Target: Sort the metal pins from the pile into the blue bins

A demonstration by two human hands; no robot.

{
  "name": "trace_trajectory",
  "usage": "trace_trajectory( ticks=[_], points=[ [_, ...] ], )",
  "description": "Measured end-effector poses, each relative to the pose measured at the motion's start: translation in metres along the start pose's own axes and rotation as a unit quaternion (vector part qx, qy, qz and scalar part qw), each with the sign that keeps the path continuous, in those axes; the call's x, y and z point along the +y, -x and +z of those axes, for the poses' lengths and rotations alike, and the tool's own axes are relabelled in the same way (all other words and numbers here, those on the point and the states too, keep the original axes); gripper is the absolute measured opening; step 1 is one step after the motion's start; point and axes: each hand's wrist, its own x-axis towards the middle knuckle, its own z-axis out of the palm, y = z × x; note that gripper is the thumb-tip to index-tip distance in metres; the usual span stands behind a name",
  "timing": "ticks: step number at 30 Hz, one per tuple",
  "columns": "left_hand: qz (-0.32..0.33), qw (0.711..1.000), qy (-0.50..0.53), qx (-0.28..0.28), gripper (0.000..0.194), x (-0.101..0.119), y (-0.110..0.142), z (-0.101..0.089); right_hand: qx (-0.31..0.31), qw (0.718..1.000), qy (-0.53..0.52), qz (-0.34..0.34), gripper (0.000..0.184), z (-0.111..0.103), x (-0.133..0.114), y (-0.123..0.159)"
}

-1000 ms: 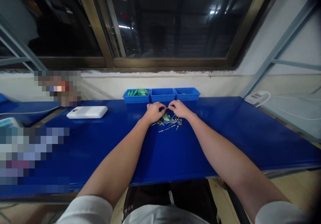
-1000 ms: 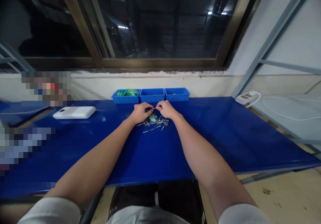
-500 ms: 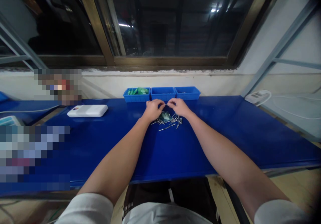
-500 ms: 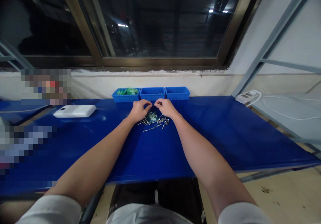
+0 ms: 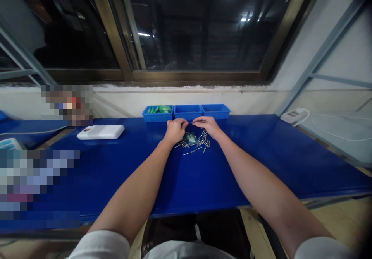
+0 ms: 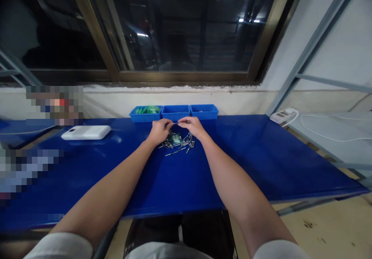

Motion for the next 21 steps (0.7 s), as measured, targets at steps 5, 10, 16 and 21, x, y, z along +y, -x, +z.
trace_trajectory(
  ticks=[5, 10, 16, 21],
  points=[
    [0.001, 1.000, -0.007, 0.004, 0.025, 0.001, 0.001, 0.000, 0.019, 1.000, 0.011, 0.006, 0.025, 0.001, 0.000, 0.001],
    [-0.057, 0.997, -0.048, 0.007, 0.036, -0.002, 0.003, 0.001, 0.095, 0.994, 0.049, -0.026, 0.028, -0.003, 0.008, -0.005],
    [-0.092, 0.990, -0.080, -0.072, 0.053, -0.009, 0.004, 0.004, 0.155, 0.961, 0.225, -0.043, 0.037, -0.011, 0.011, -0.007],
    [-0.093, 0.985, -0.090, -0.115, 0.059, -0.011, 0.006, 0.007, 0.165, 0.929, 0.327, -0.048, 0.047, -0.013, 0.012, -0.009]
  ],
)
